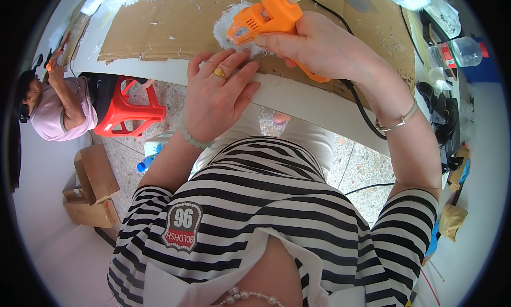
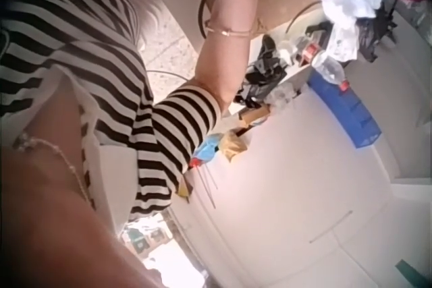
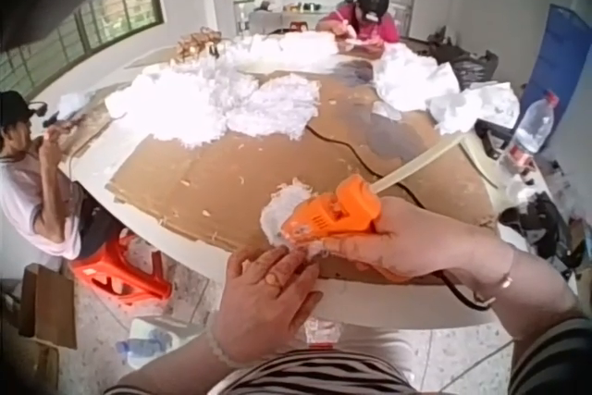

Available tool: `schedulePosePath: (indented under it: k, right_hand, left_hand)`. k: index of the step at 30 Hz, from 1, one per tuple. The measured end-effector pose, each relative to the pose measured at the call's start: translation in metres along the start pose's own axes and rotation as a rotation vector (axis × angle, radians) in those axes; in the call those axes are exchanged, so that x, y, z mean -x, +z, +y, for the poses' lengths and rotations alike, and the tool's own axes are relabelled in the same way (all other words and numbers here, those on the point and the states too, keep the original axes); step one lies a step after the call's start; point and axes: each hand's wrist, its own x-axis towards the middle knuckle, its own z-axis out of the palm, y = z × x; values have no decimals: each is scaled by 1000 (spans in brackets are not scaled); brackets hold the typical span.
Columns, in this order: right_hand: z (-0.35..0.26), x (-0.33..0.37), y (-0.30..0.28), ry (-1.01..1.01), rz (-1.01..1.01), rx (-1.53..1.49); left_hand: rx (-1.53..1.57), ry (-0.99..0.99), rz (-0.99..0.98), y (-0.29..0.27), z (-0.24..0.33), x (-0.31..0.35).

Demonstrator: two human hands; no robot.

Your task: Using a hot glue gun to apply stuffing to white fabric heart shapes.

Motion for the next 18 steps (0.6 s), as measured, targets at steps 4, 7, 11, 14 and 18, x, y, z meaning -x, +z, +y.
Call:
schedulePosePath:
  k: [4, 7, 11, 14, 18]
  right_hand:
    - [-5, 2, -2, 27, -11, 43]
    - [-2, 3, -4, 31, -25, 51]
    - [-6, 7, -8, 43, -43, 57]
    - [-3, 9, -10, -5, 24, -94]
    - [7, 7, -5, -77, 57, -346]
  left_hand:
    - [3, 4, -3, -1, 0, 0]
    - [-5, 2, -7, -2, 1, -1]
    - [-3, -4, -16, -5, 0, -1]
    - [26, 7, 4, -10, -2, -1]
    - [-22, -44, 130, -24, -19, 5]
